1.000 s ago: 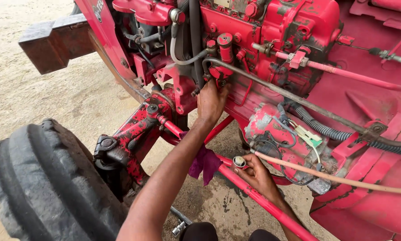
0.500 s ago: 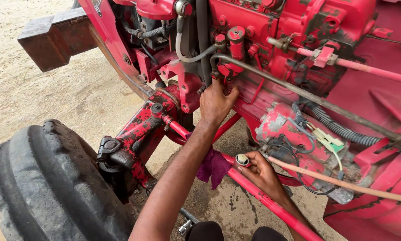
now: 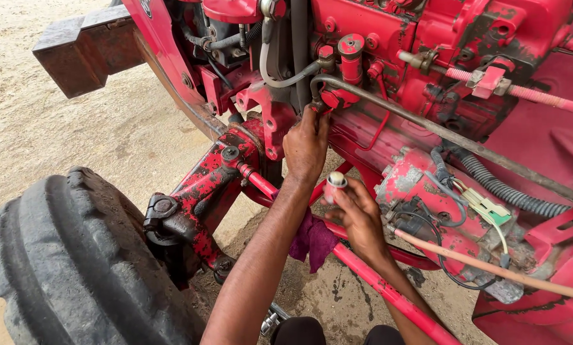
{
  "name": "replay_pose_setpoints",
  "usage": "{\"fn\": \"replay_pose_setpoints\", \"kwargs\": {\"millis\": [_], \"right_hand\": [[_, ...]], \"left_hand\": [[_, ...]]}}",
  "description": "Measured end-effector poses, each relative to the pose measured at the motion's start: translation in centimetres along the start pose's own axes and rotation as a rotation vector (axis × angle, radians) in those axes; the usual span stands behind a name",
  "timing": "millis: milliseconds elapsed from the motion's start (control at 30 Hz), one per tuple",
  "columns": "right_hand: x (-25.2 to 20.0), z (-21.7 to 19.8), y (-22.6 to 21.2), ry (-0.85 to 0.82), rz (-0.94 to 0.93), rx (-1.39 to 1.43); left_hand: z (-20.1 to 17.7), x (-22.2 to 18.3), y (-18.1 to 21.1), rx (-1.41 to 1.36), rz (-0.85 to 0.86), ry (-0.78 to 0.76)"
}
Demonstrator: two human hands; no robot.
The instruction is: The recorder is cleaning and reassembling a fuel system component on a red tractor.
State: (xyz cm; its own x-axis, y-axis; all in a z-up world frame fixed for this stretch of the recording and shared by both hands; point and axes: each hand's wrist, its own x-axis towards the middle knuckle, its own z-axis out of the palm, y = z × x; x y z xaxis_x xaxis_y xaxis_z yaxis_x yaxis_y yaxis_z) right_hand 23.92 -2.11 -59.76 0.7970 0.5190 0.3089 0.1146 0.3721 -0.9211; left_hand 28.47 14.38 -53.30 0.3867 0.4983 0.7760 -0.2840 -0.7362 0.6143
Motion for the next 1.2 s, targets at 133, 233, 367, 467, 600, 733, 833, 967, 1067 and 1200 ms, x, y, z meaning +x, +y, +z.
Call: {"fn": "replay_pose_setpoints", "kwargs": {"millis": [133,233,367,467,600,733,833,967,1067,1200], "right_hand": [[2.4,1.1,1.6,0.026,-0.043,0.191],[4.1,1.2,3.2,0.045,-0.109,0.382],[6.2,1.6,2.8,0.131,-0.137,0.563],[7.9,1.6,2.2,0.155,-0.135,0.671],[9.8,1.4,1.9,0.152,-0.149,0.800],[11.3,0.0,3.3,0.137,-0.147,0.852],[11.3,1.0,1.6,0.101,-0.124,0.881],[11.0,1.4,0.5,0.010,-0.159,0.825],[11.0,1.6,-0.1,0.008,-0.163,0.786],[11.2,1.6,-0.5,0.022,-0.160,0.753]], "left_hand": [[-0.5,0.4,0.5,0.012,-0.008,-0.008],[-1.4,0.9,0.9,-0.056,-0.075,0.044],[-1.1,0.9,0.2,-0.119,-0.122,0.125],[-0.9,0.9,0.0,-0.129,-0.128,0.117],[-1.3,1.0,0.2,-0.133,-0.123,0.110],[-1.5,1.1,0.6,-0.107,-0.104,0.127],[-1.7,1.2,0.6,-0.058,-0.115,0.105],[-1.5,1.1,0.3,-0.042,-0.095,0.049],[-1.4,1.0,0.2,-0.048,-0.088,0.033],[-1.2,1.0,0.2,-0.051,-0.091,0.025]]}}
